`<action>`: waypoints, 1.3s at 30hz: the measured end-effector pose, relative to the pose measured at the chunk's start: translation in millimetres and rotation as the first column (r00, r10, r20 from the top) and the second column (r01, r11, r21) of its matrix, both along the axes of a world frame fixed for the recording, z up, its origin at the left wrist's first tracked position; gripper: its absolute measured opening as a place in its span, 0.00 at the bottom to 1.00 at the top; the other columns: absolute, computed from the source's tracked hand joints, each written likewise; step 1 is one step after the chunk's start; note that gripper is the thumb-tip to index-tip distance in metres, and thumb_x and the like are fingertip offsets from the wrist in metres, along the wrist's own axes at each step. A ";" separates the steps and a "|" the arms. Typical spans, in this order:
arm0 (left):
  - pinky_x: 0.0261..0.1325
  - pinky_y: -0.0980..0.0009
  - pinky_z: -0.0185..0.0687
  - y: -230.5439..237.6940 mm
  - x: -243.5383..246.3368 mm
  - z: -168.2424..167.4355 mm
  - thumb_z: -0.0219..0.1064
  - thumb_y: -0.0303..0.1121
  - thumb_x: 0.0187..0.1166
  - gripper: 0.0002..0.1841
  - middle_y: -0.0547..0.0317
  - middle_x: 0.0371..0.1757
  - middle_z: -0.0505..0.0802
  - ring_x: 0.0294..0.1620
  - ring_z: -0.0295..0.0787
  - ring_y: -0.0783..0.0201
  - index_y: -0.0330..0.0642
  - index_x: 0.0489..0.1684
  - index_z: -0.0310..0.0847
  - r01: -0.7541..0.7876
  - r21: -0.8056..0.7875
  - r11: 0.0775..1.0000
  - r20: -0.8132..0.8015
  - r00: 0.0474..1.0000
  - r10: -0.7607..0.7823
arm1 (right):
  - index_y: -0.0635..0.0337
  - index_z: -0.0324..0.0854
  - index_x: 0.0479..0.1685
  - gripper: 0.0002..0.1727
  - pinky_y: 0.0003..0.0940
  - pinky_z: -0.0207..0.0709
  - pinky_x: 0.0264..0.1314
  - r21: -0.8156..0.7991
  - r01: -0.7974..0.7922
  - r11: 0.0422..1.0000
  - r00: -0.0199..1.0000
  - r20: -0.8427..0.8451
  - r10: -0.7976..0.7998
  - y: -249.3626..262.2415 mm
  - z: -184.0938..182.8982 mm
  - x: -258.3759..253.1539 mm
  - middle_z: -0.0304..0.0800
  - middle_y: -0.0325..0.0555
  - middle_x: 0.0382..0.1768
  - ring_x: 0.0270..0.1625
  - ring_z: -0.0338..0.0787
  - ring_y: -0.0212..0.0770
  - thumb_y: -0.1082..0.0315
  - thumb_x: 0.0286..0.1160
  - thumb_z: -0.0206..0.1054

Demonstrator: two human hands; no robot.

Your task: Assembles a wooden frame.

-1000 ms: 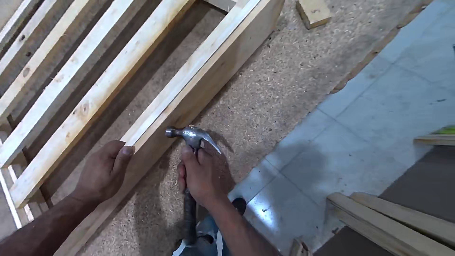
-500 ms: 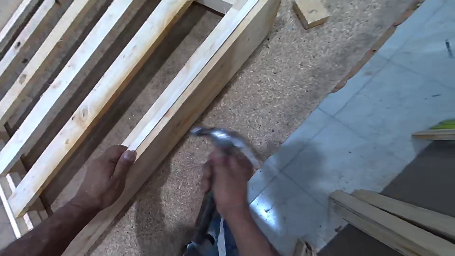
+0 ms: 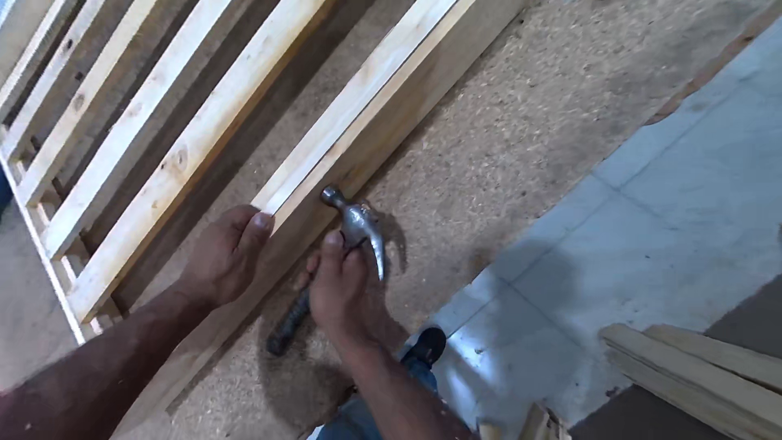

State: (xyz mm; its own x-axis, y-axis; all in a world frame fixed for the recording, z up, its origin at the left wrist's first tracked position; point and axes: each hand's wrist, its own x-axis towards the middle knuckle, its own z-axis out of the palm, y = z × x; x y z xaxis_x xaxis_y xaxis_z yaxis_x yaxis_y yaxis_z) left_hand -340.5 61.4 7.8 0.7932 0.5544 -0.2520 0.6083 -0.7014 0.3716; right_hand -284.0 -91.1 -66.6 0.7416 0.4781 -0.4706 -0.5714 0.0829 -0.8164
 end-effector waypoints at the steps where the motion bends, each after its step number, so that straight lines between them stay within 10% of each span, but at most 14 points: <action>1: 0.30 0.60 0.77 1.3 0.5 1.4 0.40 0.56 0.91 0.26 0.67 0.29 0.82 0.28 0.79 0.68 0.51 0.40 0.80 0.007 -0.011 1.000 -0.009 1.000 -0.007 | 0.61 0.76 0.51 0.29 0.43 0.86 0.20 -0.004 -0.022 1.000 1.000 -0.006 0.022 -4.6 1.9 2.3 0.82 0.43 0.21 0.17 0.84 0.42 0.43 0.94 0.43; 5: 0.32 0.57 0.76 2.1 1.4 2.8 0.42 0.53 0.92 0.25 0.63 0.28 0.81 0.28 0.79 0.65 0.47 0.42 0.81 0.021 -0.045 0.999 0.013 1.000 -0.021 | 0.54 0.70 0.43 0.28 0.35 0.86 0.20 0.090 0.321 0.943 0.947 0.005 -0.323 -1.4 11.9 0.1 0.78 0.34 0.18 0.15 0.82 0.34 0.42 0.95 0.33; 12: 0.33 0.66 0.79 20.5 -6.9 4.5 0.43 0.51 0.95 0.24 0.62 0.29 0.81 0.27 0.78 0.69 0.45 0.49 0.82 -0.082 -0.395 0.915 0.090 0.988 0.128 | 0.60 0.79 0.46 0.28 0.39 0.85 0.21 -0.159 -0.279 0.947 0.955 0.054 0.291 -41.6 -3.8 -41.7 0.83 0.45 0.22 0.17 0.84 0.42 0.43 0.93 0.47; 17: 0.66 0.51 0.87 46.0 -85.4 19.5 0.45 0.53 0.93 0.26 0.60 0.59 0.93 0.59 0.91 0.63 0.50 0.67 0.85 0.079 -0.355 0.931 0.118 0.992 -0.039 | 0.59 0.75 0.48 0.30 0.36 0.81 0.14 0.033 0.073 0.997 0.991 -0.119 -0.068 -45.1 20.1 -62.0 0.76 0.42 0.18 0.11 0.76 0.38 0.41 0.93 0.41; 22: 0.49 0.49 0.87 47.6 -218.7 12.7 0.45 0.58 0.88 0.32 0.52 0.52 0.90 0.46 0.90 0.58 0.41 0.64 0.83 0.130 -0.123 0.984 -0.042 0.990 -0.137 | 0.61 0.78 0.53 0.28 0.33 0.80 0.21 -0.128 -0.392 0.911 0.919 -0.082 0.385 -30.1 13.1 -78.5 0.80 0.43 0.23 0.17 0.79 0.37 0.43 0.93 0.48; 28: 0.46 0.60 0.86 46.0 -234.8 -12.9 0.37 0.68 0.86 0.38 0.61 0.45 0.89 0.45 0.88 0.68 0.46 0.56 0.86 0.135 0.010 0.991 0.101 0.986 -0.135 | 0.55 0.72 0.47 0.29 0.36 0.79 0.14 -0.026 0.179 0.984 0.980 -0.080 -0.181 -34.7 24.4 -60.5 0.73 0.37 0.17 0.11 0.74 0.35 0.38 0.93 0.40; 33: 0.43 0.59 0.86 49.8 -236.3 -14.3 0.37 0.66 0.87 0.37 0.59 0.46 0.89 0.43 0.88 0.67 0.43 0.55 0.85 0.140 -0.002 0.990 0.109 0.984 -0.139 | 0.61 0.80 0.46 0.25 0.30 0.78 0.21 -0.167 -0.494 0.853 0.866 -0.011 0.499 -39.6 21.3 -74.6 0.80 0.41 0.21 0.17 0.79 0.34 0.47 0.93 0.51; 37: 0.47 0.63 0.86 51.8 -237.3 -16.8 0.39 0.66 0.88 0.36 0.61 0.47 0.89 0.46 0.88 0.70 0.46 0.54 0.86 0.149 -0.012 0.989 0.135 0.980 -0.146 | 0.57 0.75 0.45 0.27 0.34 0.80 0.14 -0.079 0.072 0.994 0.996 -0.043 -0.076 -48.2 24.4 -58.5 0.75 0.38 0.16 0.10 0.76 0.34 0.42 0.94 0.43; 39: 0.44 0.63 0.86 50.7 -236.4 -16.6 0.38 0.65 0.88 0.37 0.60 0.46 0.89 0.44 0.87 0.69 0.44 0.55 0.86 0.143 -0.009 0.990 0.123 0.982 -0.141 | 0.59 0.73 0.43 0.24 0.35 0.81 0.16 -0.123 -0.033 0.992 0.999 -0.017 0.031 -34.6 28.6 -72.5 0.76 0.40 0.16 0.12 0.78 0.36 0.49 0.96 0.42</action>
State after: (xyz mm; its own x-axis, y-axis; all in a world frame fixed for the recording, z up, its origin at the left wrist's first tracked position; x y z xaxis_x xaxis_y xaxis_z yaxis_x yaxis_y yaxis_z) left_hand -576.9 112.0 -8.8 0.8891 0.4299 -0.1570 0.4519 -0.7702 0.4500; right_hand -356.6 -125.7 -38.0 0.7190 0.4396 -0.5383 -0.5847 -0.0362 -0.8105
